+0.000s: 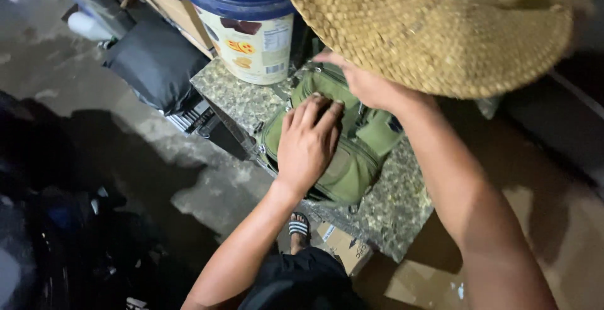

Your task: The person uses a cordless impact driver to remove bolts from the rear side cover of a motorcycle. After removing the bolts, they retrieve a white string and tie it around the rear shock absorber and side cover, securing the cover in place.

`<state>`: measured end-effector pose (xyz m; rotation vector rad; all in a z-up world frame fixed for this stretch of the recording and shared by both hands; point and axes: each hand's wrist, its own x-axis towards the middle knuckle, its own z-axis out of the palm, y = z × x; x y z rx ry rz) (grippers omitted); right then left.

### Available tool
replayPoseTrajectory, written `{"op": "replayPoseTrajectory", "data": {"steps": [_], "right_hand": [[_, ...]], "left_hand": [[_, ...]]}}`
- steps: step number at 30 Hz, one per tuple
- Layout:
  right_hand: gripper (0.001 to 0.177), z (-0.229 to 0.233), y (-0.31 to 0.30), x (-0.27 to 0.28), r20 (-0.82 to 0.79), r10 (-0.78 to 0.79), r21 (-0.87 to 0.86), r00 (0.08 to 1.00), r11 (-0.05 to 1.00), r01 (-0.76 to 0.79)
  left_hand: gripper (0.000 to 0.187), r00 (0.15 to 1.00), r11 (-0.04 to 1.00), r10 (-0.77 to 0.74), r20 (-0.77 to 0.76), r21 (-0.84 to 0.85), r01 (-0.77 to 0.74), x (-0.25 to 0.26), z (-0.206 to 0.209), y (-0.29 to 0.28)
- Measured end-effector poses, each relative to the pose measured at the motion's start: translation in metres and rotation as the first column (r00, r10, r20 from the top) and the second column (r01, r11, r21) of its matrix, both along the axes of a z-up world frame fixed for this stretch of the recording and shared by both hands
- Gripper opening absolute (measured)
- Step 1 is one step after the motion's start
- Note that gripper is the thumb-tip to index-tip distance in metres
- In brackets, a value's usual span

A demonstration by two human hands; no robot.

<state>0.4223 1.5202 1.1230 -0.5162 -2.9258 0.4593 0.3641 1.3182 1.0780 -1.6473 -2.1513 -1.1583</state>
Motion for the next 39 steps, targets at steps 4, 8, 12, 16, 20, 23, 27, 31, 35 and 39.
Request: {"op": "replayPoseTrajectory", "data": {"steps": [4, 8, 12, 16, 20, 23, 27, 31, 35, 39], "right_hand": [[0.061, -0.039, 0.024, -0.031, -0.001, 0.288, 0.284, 0.958, 0.918, -0.275], [0.051, -0.063, 0.026, -0.029, 0.036, 0.2, 0.285, 0.979, 0.937, -0.202], [0.048, -0.047, 0.021, -0.008, 0.127, 0.016, 0.21, 0.992, 0.977, -0.043], [0.052, -0.002, 0.015, 0.021, 0.382, -0.249, 0.011, 0.89, 0.964, 0.265], [0.063, 0.029, 0.01, 0.041, -0.074, 0.228, 0.519, 0.971, 0.84, -0.158], [0.064, 0.022, 0.008, 0.025, 0.558, -0.343, 0.039, 0.756, 0.92, 0.389], [0.058, 0.006, 0.018, 0.028, 0.476, -0.27, -0.085, 0.837, 0.933, 0.349], [0.072, -0.005, 0.032, 0.071, -0.024, -0.08, 0.978, 0.996, 0.204, 0.04], [0.075, -0.013, 0.041, 0.101, 0.086, 0.149, 0.975, 0.985, 0.191, -0.114], [0.079, -0.015, 0.038, 0.092, -0.07, 0.129, 0.95, 0.989, -0.294, 0.106]], "left_hand": [[0.036, 1.0, 0.999, 0.006, 0.003, -0.034, -0.006, -0.002, 0.005, 0.002], [0.035, 0.999, 0.994, -0.002, -0.037, -0.112, -0.002, -0.009, 0.006, 0.004], [0.041, 1.0, 0.993, -0.008, -0.021, -0.116, 0.005, -0.011, 0.006, 0.006], [0.04, 1.0, 0.993, 0.005, -0.001, -0.119, -0.005, -0.009, 0.005, 0.008], [0.041, 1.0, 0.993, 0.013, -0.025, -0.118, -0.016, -0.012, 0.007, 0.013], [0.06, 1.0, 0.989, -0.006, -0.001, -0.148, 0.006, -0.018, 0.012, 0.016], [0.067, 0.989, 0.99, -0.049, -0.142, -0.136, 0.03, -0.03, 0.019, 0.022], [0.055, 0.984, 0.986, 0.008, -0.178, -0.161, -0.038, -0.034, 0.02, 0.024], [0.031, 0.993, 0.976, 0.024, -0.116, -0.214, -0.049, -0.034, 0.015, 0.036], [0.034, 0.98, 0.987, 0.067, -0.187, -0.133, -0.093, -0.034, 0.011, 0.049]]}}
